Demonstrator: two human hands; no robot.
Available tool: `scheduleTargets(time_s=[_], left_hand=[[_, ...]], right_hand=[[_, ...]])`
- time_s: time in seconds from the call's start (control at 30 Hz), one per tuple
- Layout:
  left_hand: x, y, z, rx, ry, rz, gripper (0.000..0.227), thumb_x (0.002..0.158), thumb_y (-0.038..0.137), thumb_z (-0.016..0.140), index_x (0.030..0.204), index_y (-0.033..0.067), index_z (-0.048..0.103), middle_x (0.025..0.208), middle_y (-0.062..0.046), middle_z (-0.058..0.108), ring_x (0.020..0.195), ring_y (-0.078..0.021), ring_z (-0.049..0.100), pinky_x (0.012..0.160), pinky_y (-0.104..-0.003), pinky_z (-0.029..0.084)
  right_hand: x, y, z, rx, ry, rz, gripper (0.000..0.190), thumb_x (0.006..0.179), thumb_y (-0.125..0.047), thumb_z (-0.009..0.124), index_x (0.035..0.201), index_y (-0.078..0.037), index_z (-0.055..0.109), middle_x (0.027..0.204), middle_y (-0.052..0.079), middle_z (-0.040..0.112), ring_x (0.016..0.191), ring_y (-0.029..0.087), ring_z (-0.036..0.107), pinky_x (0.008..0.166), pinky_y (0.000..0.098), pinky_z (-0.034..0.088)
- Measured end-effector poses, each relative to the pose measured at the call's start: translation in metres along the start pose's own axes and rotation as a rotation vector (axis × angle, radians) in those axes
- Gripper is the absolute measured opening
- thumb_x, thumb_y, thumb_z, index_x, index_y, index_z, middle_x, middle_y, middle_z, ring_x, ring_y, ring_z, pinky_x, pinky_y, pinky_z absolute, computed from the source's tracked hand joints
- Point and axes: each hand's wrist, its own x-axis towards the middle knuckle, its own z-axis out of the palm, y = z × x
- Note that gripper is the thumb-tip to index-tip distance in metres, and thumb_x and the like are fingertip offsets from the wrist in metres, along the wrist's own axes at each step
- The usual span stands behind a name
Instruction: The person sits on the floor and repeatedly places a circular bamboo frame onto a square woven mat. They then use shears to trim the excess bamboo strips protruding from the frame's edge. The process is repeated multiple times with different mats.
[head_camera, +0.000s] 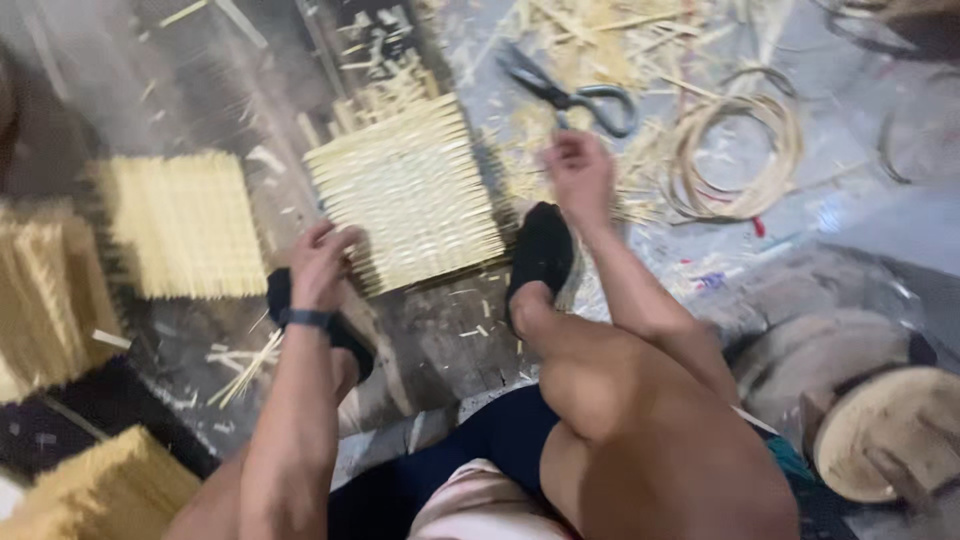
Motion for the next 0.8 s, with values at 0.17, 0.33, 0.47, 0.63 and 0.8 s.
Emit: scheduleTargets(time_s=[0.17,0.33,0.47,0.63,0.8], left_hand=[[0.000,0.003,-0.025,-0.282,0.065,0.008,0.054,0.093,0.007,0.070,0.141,0.0020,0.045,0.097,-0.011,0.068,0.071,-0.0154,0.063,0.056,-0.027,0.049],[0.003,0.017,-0.039,-0.268,0.136,-0.039,0.048,0.093,0.005,0.068,0.137,0.0031,0.048,0.103,-0.010,0.071,0.076,-0.0163,0.069,0.059,-0.026,0.056],[-0.008,0.027,-0.033,-0.261,0.136,0.137,0.044,0.096,0.004,0.072,0.135,0.0013,0.051,0.106,-0.010,0.069,0.080,-0.0167,0.067,0.061,-0.027,0.055],[-0.055,0.084,0.012,0.163,0.277,0.518,0.037,0.094,0.008,0.076,0.127,0.0040,0.060,0.116,-0.010,0.069,0.101,-0.0193,0.071,0.082,-0.032,0.067],[-0.113,0.144,0.086,0.254,-0.087,0.782,0.032,0.098,0.018,0.077,0.126,0.0061,0.069,0.120,-0.011,0.072,0.109,-0.0197,0.071,0.097,-0.032,0.061]], right_hand=[[0.019,0.023,-0.155,-0.768,0.409,-0.276,0.032,0.082,-0.017,0.089,0.101,0.000,0.069,0.094,0.017,0.067,0.079,0.028,0.064,0.069,0.0383,0.053],[-0.005,0.057,-0.221,-0.718,0.007,0.058,0.021,0.086,-0.018,0.080,0.099,-0.004,0.073,0.093,0.016,0.070,0.084,0.030,0.069,0.078,0.0424,0.055],[-0.028,0.036,-0.235,-0.971,0.141,-0.244,0.005,0.095,-0.008,0.075,0.100,-0.008,0.075,0.098,0.014,0.070,0.094,0.034,0.068,0.084,0.0439,0.054],[-0.022,-0.079,-0.251,-0.693,0.140,-0.269,0.007,0.101,-0.005,0.069,0.105,-0.001,0.072,0.097,0.014,0.069,0.083,0.027,0.069,0.075,0.0396,0.055],[0.010,-0.194,-0.257,0.292,-0.283,0.006,0.007,0.116,-0.013,0.054,0.113,-0.007,0.055,0.095,0.008,0.060,0.084,0.021,0.063,0.084,0.0415,0.059]])
